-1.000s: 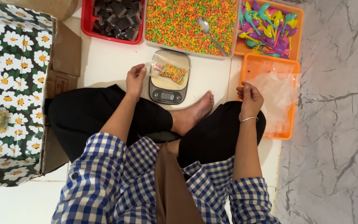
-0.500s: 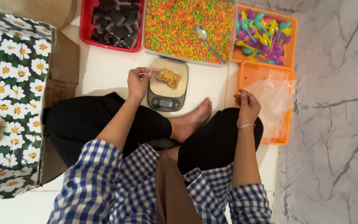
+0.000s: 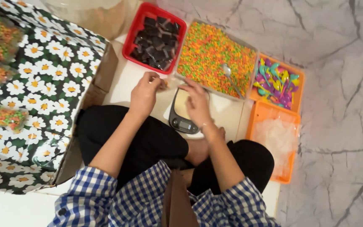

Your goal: Filling small plastic bags with colorful pellets, weighing them on a digital scale, and sealing them for distribution.

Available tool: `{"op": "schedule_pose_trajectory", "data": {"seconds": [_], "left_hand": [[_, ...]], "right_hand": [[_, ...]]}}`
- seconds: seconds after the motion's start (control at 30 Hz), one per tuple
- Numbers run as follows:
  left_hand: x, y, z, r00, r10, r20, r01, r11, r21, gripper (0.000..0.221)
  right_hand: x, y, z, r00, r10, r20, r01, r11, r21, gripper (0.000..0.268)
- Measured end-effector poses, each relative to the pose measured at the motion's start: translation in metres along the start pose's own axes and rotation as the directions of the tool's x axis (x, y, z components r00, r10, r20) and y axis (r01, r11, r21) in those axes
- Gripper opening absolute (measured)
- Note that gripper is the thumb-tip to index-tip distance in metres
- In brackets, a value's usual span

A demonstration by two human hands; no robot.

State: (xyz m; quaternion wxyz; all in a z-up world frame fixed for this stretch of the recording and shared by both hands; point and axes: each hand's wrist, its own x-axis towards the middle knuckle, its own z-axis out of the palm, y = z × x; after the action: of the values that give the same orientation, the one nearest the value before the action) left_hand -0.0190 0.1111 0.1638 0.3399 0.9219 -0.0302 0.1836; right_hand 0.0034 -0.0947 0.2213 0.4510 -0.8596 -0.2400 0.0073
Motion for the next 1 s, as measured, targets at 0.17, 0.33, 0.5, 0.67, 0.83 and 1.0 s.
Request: {"op": "schedule_pose_trajectory", "data": {"seconds": [0.17, 0.33, 0.5, 0.67, 0.83, 1.0], "left_hand": [[-0.003, -0.032, 0.016, 0.984, 0.089, -0.156, -0.076, 0.993, 0.090, 0.013], [-0.002, -0.042, 0.002, 0.993, -0.006, -0.114, -0.016, 0.981, -0.193, 0.077], [0.003, -0.049, 0.012, 0.970, -0.245, 0.004, 0.241, 0.951, -0.191, 0.119], [0.006, -0.079, 0.042, 0.948, -0.313, -0.053, 0.297, 0.933, -0.201, 0.100], [0.012, -0.092, 0.051, 0.925, -0.349, -0.149, 0.313, 0.924, -0.222, 0.085], [0.019, -0.094, 0.052, 0.898, -0.371, -0.236, 0.317, 0.919, -0.235, 0.082]], "right_hand": [[0.045, 0.019, 0.059, 0.984, -0.023, 0.176, 0.058, 0.980, -0.192, 0.057], [0.057, 0.025, 0.087, 0.987, 0.057, 0.150, -0.049, 0.997, -0.054, 0.065], [0.058, 0.023, 0.105, 0.954, 0.216, 0.206, -0.270, 0.918, 0.289, 0.067], [0.086, 0.051, 0.101, 0.918, 0.337, 0.212, -0.387, 0.880, 0.276, 0.062], [0.126, 0.129, 0.110, 0.939, 0.326, 0.108, -0.332, 0.942, 0.047, 0.055], [0.159, 0.224, 0.132, 0.920, 0.339, 0.194, -0.313, 0.937, -0.154, 0.059]]}}
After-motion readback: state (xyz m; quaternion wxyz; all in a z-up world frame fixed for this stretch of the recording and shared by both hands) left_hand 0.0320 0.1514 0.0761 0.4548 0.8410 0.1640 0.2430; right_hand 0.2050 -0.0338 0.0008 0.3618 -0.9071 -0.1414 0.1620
